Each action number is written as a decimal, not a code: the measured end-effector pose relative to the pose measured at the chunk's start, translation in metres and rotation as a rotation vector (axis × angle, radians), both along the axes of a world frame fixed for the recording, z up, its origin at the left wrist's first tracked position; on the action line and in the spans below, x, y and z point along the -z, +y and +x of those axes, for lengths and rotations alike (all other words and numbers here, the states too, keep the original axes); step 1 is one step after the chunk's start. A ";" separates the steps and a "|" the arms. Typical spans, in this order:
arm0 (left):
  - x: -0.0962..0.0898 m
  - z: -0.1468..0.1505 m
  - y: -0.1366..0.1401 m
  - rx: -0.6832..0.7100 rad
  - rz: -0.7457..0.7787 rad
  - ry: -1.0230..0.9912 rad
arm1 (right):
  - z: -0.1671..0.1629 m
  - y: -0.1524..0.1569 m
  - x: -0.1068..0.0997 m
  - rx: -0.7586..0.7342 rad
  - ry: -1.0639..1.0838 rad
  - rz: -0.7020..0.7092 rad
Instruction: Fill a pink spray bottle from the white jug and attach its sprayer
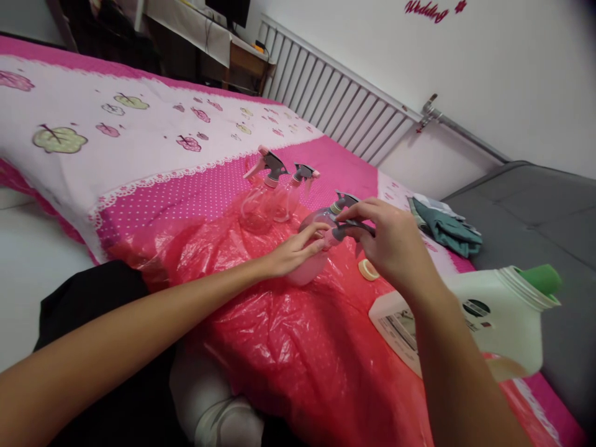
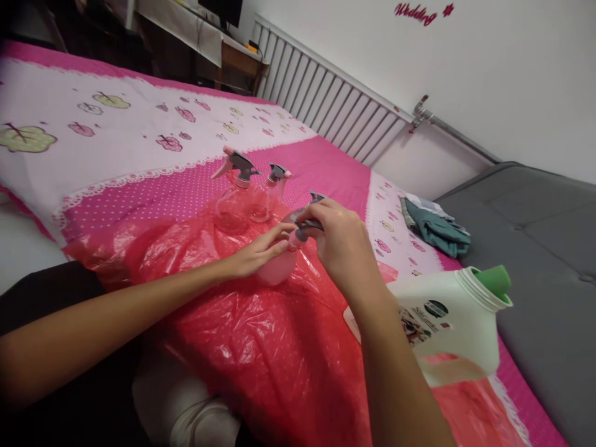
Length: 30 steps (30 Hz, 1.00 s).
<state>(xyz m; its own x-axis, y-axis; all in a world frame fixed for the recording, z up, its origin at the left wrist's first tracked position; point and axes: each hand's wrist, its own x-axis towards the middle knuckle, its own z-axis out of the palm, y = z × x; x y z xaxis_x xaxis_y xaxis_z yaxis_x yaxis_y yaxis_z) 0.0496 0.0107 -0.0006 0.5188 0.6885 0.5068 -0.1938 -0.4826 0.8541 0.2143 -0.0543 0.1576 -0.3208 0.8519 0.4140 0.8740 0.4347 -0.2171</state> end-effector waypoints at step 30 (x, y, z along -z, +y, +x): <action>0.006 0.004 0.008 -0.047 -0.004 -0.055 | -0.003 0.011 0.019 0.035 0.082 0.002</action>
<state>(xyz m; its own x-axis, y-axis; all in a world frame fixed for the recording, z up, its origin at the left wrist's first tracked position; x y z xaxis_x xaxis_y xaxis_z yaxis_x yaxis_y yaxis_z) 0.0532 0.0184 -0.0063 0.4574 0.7136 0.5306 -0.2175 -0.4887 0.8449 0.2117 -0.0431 0.1384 -0.2560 0.8612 0.4392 0.8682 0.4046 -0.2874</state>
